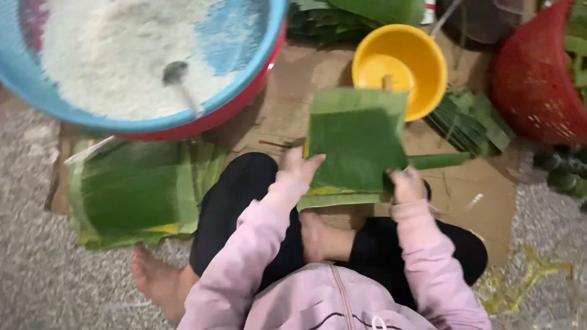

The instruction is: Wrapping rice in green leaves and tying them with string to prepare food parcels.

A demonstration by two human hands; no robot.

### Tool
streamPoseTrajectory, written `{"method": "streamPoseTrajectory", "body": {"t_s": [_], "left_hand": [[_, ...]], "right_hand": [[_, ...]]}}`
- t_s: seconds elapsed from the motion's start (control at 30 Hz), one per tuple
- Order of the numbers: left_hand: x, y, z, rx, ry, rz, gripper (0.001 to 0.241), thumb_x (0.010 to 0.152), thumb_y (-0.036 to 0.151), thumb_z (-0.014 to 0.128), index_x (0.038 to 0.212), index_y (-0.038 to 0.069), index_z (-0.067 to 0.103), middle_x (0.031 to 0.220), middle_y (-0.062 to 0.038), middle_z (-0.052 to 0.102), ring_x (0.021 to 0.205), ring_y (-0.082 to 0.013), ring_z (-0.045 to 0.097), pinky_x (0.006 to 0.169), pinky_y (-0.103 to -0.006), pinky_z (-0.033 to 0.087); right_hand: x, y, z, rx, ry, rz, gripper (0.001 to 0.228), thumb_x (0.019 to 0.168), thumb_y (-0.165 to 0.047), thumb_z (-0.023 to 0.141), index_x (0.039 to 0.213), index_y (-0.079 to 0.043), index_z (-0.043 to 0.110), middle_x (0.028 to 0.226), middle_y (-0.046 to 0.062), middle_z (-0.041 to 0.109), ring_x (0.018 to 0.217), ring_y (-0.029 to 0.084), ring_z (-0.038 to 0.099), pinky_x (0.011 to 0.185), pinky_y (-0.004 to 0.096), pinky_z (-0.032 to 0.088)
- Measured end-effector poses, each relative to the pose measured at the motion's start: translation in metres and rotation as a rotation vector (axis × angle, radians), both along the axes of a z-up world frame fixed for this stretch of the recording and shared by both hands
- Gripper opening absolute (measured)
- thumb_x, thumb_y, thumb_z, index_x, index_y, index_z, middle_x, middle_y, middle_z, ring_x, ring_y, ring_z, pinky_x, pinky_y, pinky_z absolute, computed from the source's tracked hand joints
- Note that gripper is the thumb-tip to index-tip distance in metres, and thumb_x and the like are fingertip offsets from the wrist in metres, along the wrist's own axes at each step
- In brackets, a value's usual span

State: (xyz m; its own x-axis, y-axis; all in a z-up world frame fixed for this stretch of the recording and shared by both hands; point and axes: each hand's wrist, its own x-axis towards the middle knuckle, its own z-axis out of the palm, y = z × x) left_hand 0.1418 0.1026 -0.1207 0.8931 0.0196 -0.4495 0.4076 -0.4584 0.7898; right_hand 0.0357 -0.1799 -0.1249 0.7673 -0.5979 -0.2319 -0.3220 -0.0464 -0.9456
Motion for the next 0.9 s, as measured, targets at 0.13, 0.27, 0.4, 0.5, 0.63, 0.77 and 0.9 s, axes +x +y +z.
{"method": "streamPoseTrajectory", "body": {"t_s": [0.13,0.27,0.4,0.5,0.63,0.77,0.9], "left_hand": [[0.026,-0.034,-0.048,0.233,0.195,-0.325,0.045,0.075,0.055,0.081,0.111,0.029,0.076,0.106,0.002,0.077,0.110,-0.0244,0.073,0.093,-0.0397,0.059],[0.028,-0.029,-0.053,0.463,0.200,-0.480,0.051,0.075,0.054,0.081,0.109,0.015,0.079,0.102,-0.013,0.077,0.105,-0.0355,0.074,0.085,-0.0489,0.061],[0.001,-0.024,0.014,0.517,0.088,-0.458,0.067,0.082,0.044,0.081,0.130,0.001,0.062,0.124,-0.021,0.067,0.115,-0.0410,0.068,0.092,-0.0534,0.058],[-0.038,-0.018,-0.010,0.352,-0.395,-0.121,0.069,0.086,0.037,0.081,0.136,-0.005,0.062,0.128,-0.033,0.065,0.120,-0.0499,0.062,0.102,-0.0658,0.043],[-0.094,0.058,-0.060,0.146,-0.153,-0.158,0.033,0.088,0.044,0.075,0.083,0.012,0.078,0.083,-0.012,0.078,0.092,-0.0349,0.075,0.085,-0.0426,0.055],[-0.289,0.279,-0.234,0.348,-0.009,-0.187,0.032,0.089,0.042,0.071,0.092,0.011,0.079,0.088,-0.010,0.077,0.092,-0.0291,0.074,0.092,-0.0348,0.051],[-0.229,0.167,-0.311,0.510,0.108,-0.189,0.033,0.089,0.041,0.069,0.098,0.010,0.080,0.092,-0.008,0.077,0.093,-0.0247,0.074,0.097,-0.0290,0.048]], "right_hand": [[-0.027,-0.003,-0.048,-0.113,0.425,-0.002,0.030,0.085,-0.017,0.075,0.108,0.002,0.068,0.086,0.015,0.067,0.086,0.028,0.069,0.081,0.041,0.054],[-0.020,0.011,-0.040,-0.320,0.606,0.225,0.057,0.085,-0.027,0.074,0.139,-0.016,0.061,0.121,0.024,0.072,0.123,0.039,0.063,0.113,0.049,0.046],[-0.006,0.013,0.002,-0.590,0.907,0.365,0.064,0.076,-0.053,0.083,0.124,-0.022,0.056,0.118,0.014,0.075,0.113,0.029,0.072,0.099,0.047,0.056],[0.049,0.059,0.083,-0.832,0.480,0.385,0.075,0.079,-0.025,0.085,0.140,0.000,0.048,0.125,0.029,0.062,0.118,0.047,0.063,0.098,0.055,0.055],[0.152,0.197,0.168,-1.017,-0.653,0.621,0.039,0.087,-0.049,0.077,0.092,-0.014,0.060,0.096,0.009,0.059,0.096,0.034,0.059,0.087,0.047,0.047],[0.242,0.307,0.166,-1.198,-0.819,1.105,0.074,0.098,-0.075,0.035,0.155,-0.027,0.042,0.111,0.015,0.064,0.127,0.041,0.054,0.107,0.053,0.043],[0.319,0.342,0.142,-0.992,-0.904,1.365,0.025,0.097,-0.040,0.048,0.103,-0.016,0.055,0.089,0.007,0.054,0.089,0.035,0.060,0.074,0.046,0.054]]}}
